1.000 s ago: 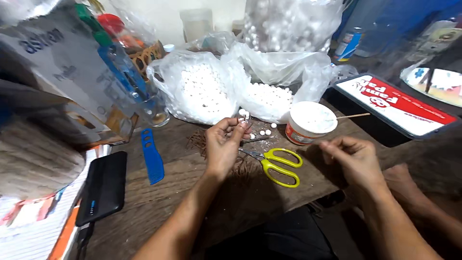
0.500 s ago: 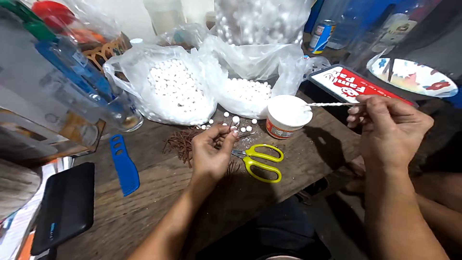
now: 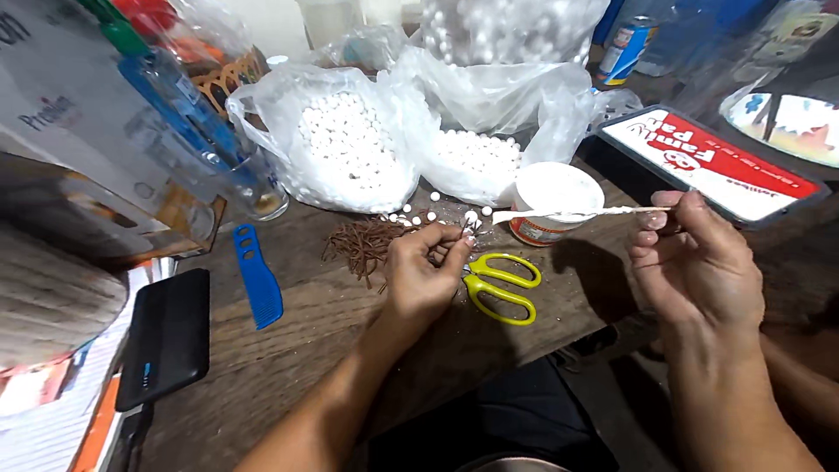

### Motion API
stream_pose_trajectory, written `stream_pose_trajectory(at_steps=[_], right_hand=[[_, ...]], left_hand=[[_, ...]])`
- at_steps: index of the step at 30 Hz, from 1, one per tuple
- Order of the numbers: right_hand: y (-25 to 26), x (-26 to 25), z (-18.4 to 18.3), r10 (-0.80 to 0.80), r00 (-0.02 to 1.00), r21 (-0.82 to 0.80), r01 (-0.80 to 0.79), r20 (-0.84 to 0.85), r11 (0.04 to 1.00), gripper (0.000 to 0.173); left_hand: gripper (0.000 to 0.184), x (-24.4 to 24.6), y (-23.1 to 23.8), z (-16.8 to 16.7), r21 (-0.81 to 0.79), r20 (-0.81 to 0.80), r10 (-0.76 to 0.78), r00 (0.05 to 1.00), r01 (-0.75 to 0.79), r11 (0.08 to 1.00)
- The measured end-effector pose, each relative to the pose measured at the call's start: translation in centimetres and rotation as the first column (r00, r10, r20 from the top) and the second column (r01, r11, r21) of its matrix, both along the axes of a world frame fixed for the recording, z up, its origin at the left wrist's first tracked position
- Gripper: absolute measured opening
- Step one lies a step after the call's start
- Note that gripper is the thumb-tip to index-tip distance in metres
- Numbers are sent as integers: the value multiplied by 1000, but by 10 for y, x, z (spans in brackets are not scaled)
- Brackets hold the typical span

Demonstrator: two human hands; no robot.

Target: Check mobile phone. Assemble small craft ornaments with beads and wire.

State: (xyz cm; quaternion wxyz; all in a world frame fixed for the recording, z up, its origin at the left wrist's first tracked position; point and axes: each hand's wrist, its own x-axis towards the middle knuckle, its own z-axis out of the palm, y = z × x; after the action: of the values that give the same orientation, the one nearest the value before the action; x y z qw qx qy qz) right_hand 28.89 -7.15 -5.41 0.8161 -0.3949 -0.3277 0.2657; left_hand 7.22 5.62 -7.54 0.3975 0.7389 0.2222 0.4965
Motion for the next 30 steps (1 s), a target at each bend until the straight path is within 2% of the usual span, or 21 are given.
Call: stream_pose_trajectory(at_steps=[17,30], right_hand=[[5,-2,-3,-50,991,-52,57,127,997,45],[5,-5,-3,-58,988,-24,62,145,998,44]], left_hand=[[5,-1,0,2,58,-36,43,998,-41,997],[4,0,1,-1,98,-37,42,998,-38,994]])
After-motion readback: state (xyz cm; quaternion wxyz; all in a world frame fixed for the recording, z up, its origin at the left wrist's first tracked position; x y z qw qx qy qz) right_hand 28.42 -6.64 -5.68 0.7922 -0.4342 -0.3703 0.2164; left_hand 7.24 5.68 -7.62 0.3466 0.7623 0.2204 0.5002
